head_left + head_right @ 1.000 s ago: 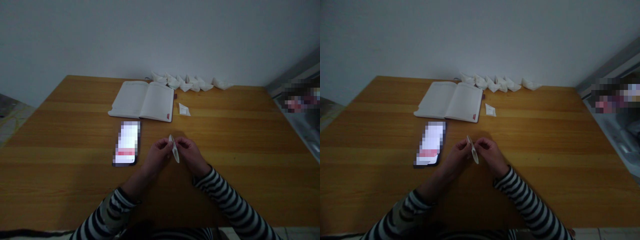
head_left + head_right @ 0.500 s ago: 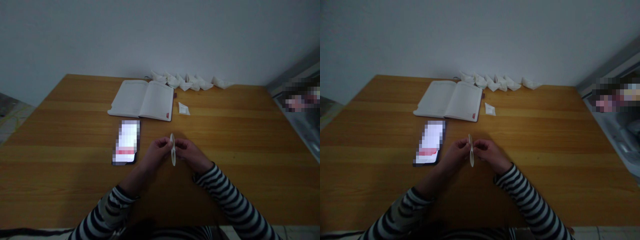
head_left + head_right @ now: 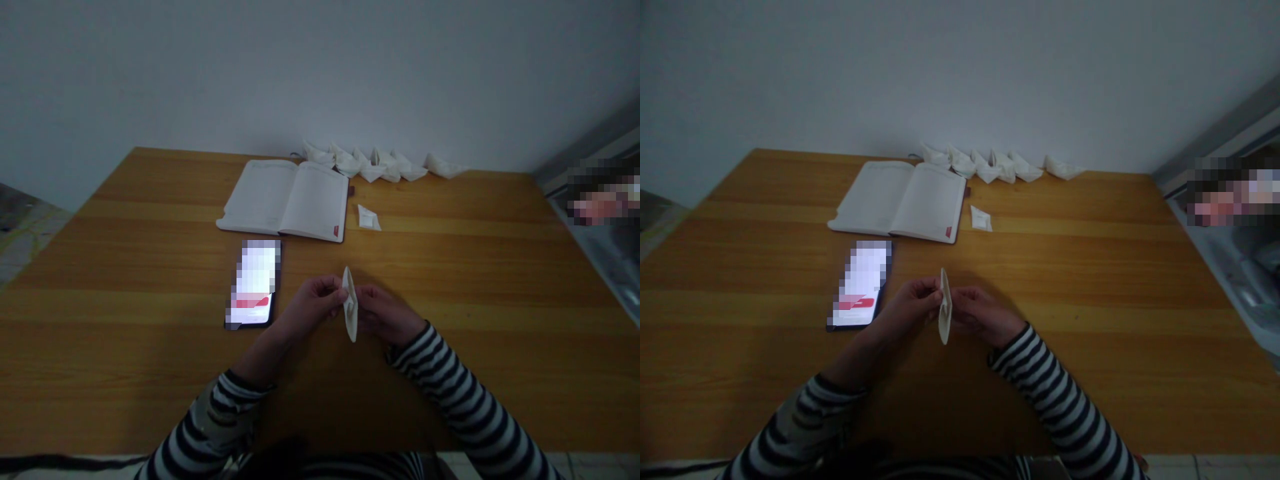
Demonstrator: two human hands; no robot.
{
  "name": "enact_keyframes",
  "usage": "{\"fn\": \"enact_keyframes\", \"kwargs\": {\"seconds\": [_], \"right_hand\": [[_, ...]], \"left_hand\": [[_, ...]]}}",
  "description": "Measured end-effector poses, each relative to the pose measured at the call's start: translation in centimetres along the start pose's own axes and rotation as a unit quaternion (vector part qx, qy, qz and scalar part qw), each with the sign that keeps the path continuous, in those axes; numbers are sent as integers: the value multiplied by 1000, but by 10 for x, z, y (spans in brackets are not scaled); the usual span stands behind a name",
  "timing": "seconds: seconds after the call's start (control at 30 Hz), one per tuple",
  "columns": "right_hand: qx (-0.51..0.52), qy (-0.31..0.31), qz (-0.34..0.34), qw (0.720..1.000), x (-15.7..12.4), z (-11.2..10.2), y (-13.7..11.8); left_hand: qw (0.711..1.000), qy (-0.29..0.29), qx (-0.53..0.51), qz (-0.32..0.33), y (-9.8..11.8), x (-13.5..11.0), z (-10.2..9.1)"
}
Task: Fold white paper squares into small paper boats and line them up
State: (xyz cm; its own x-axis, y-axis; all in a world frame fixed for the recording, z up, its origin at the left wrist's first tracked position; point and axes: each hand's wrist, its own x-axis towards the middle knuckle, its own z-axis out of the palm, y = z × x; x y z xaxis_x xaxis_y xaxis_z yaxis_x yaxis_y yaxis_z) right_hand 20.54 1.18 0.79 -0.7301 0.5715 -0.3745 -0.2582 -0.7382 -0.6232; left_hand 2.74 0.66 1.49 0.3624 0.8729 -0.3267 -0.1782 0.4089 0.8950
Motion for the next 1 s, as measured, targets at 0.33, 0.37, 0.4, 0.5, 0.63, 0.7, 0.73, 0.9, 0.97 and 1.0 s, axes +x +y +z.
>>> {"fn": "enact_keyframes", "kwargs": {"seconds": [0.33, 0.37, 0.4, 0.5, 0.63, 0.7, 0.73, 0.9, 0.97, 1.0], "right_hand": [[22, -9, 8, 1000, 1, 0, 2], [19, -5, 4, 1000, 1, -1, 2], [16, 2, 2, 1000, 1, -1, 2], [-1, 43, -14, 999, 2, -3, 1], [-51, 59, -38, 996, 2, -2, -1], [-72, 63, -47, 994, 3, -2, -2], [-80, 68, -53, 993, 3, -2, -2], [-92, 87, -64, 990, 4, -1, -2], [-92, 89, -61, 990, 4, 0, -2], [-91, 91, -61, 990, 4, 1, -1]], "left_hand": [[999, -21, -1, -28, 4, -2, -4], [999, -28, -14, -40, 5, -3, -3], [998, -36, -24, -51, 7, -4, -3], [994, -56, -36, -91, 9, -6, -3], [991, -47, -36, -117, 10, -6, -4], [993, -33, -24, -107, 8, -5, -4], [995, -27, -15, -100, 8, -4, -4], [997, 2, 19, -75, 5, -1, -3], [997, 2, 27, -73, 4, -1, -2], [997, 2, 32, -73, 4, 0, -2]]}}
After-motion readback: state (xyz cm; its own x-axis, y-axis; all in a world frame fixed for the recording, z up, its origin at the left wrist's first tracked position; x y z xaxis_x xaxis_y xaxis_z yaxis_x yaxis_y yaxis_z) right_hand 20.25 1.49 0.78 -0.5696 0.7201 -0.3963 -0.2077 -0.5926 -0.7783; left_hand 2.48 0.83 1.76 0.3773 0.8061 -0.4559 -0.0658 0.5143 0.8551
